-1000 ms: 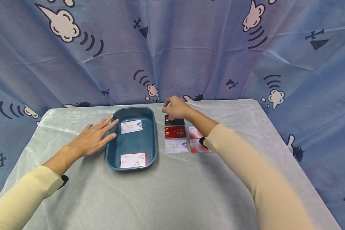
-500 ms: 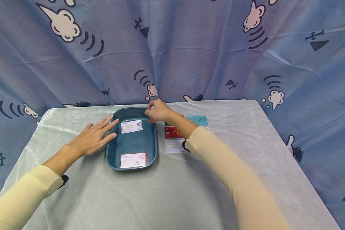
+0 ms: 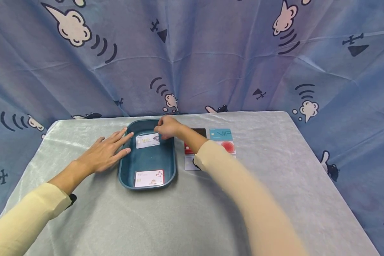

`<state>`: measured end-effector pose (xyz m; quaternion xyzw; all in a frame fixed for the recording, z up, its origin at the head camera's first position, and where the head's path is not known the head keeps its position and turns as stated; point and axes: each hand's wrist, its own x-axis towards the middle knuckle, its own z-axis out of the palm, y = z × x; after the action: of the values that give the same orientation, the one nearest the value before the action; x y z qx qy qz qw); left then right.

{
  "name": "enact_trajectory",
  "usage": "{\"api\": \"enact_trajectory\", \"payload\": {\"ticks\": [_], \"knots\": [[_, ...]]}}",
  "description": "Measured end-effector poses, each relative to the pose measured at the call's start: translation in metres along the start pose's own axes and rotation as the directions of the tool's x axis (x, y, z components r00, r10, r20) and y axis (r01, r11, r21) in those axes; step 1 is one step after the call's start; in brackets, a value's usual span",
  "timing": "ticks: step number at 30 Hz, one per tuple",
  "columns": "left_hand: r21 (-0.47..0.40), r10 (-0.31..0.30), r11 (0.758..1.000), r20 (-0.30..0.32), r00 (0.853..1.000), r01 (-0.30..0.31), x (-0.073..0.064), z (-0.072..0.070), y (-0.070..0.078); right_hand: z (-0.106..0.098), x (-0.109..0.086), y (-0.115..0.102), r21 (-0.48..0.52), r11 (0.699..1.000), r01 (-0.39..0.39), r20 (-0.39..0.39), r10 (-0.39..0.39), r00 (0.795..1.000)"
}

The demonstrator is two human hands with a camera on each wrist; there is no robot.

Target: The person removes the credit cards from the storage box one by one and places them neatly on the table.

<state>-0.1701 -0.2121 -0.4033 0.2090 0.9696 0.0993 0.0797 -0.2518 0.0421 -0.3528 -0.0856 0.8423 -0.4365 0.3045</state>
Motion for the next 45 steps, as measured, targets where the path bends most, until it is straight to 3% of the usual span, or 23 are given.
{"api": "enact_trajectory", "payload": {"ticks": [7, 18, 31, 45], "knots": [[-0.002, -0.005, 1.0, 0.001, 1.0, 0.005, 0.0, 0.0, 0.001, 0.012, 0.006, -0.002, -0.06, 0.997, -0.042, 0.009, 0.043, 0.999], [-0.011, -0.005, 1.0, -0.008, 1.0, 0.005, 0.0, 0.001, 0.001, 0.02, 0.015, -0.004, -0.062, 0.994, -0.089, -0.005, 0.088, 0.996], [-0.018, -0.004, 1.0, -0.017, 1.0, 0.004, -0.001, 0.0, 0.002, 0.025, 0.017, -0.002, -0.066, 0.995, -0.079, -0.035, 0.077, 0.996], [-0.024, 0.003, 1.0, -0.015, 1.0, -0.003, -0.001, 0.0, 0.0, 0.028, 0.021, -0.007, -0.037, 0.987, -0.156, -0.063, 0.153, 0.986]]}}
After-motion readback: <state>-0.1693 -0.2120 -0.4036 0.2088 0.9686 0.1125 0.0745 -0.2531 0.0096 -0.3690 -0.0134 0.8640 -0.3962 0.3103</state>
